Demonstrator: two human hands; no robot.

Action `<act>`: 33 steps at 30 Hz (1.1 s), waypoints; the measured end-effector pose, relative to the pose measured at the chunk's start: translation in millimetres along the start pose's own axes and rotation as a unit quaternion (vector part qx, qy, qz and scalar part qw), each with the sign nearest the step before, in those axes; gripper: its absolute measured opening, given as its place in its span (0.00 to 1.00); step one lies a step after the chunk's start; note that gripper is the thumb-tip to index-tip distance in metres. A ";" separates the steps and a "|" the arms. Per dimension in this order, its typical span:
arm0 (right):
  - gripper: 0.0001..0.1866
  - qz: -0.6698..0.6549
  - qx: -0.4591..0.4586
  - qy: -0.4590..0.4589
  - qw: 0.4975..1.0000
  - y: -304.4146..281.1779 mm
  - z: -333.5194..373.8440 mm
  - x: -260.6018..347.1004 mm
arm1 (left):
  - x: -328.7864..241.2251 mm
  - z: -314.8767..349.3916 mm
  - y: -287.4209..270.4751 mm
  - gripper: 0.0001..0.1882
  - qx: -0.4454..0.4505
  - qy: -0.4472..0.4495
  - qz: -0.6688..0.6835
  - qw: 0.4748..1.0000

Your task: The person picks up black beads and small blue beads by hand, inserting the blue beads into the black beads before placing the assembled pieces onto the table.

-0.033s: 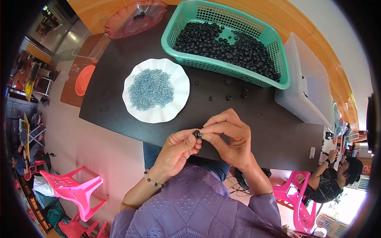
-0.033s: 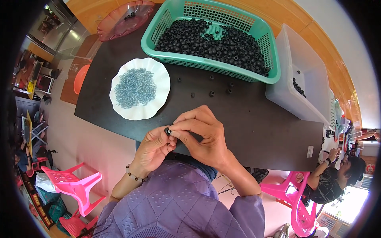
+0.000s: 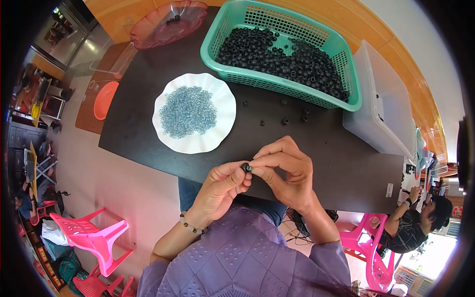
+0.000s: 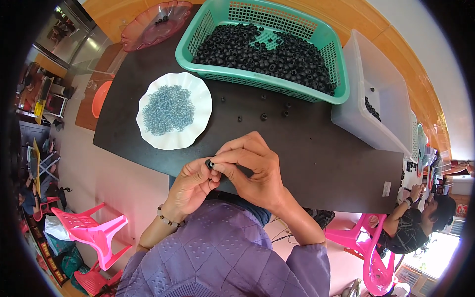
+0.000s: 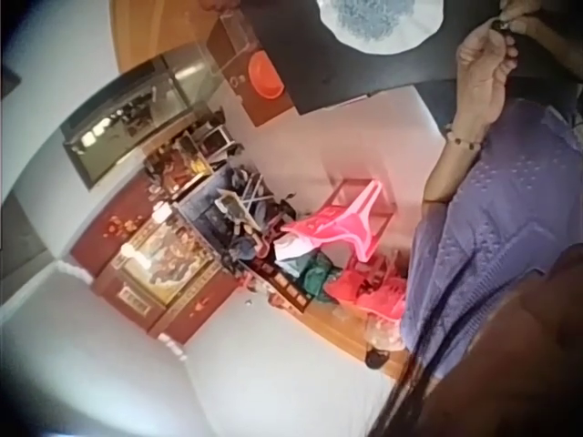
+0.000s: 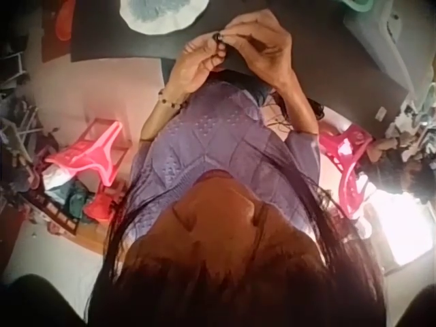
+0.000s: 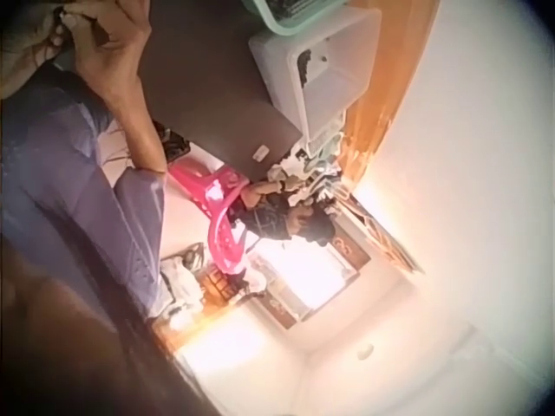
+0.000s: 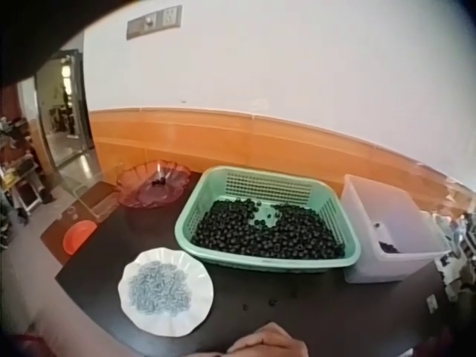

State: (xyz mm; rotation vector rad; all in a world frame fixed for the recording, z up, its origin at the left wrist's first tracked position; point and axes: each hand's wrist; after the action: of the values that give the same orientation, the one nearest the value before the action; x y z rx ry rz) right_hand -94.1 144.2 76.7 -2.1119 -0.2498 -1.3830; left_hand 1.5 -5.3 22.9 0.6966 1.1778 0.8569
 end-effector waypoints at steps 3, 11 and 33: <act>0.07 -0.026 -0.005 0.006 1.000 1.9 4.5 -4.0 | 2.1 -0.1 1.1 0.14 0.007 -0.006 0.005 1.000; 0.08 -0.060 0.018 0.082 0.995 -1.2 10.3 -2.3 | 7.8 0.8 -8.4 0.11 0.031 -0.040 0.090 0.995; 0.09 -0.300 0.165 0.337 0.877 -17.7 8.1 -11.1 | 18.0 -3.0 -8.3 0.13 0.039 0.011 -0.084 0.996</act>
State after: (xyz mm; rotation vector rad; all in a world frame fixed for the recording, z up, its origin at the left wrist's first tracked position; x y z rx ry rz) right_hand -100.9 164.8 71.3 -1.1997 -0.8261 -2.1529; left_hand 3.0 6.0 6.4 0.6430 1.2765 0.6828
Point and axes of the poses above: each hand's wrist, its own z-axis away from the middle knuckle, its own y-axis out of the palm, x = y × z, and after that the axes turned 5 degrees about y, right-handed
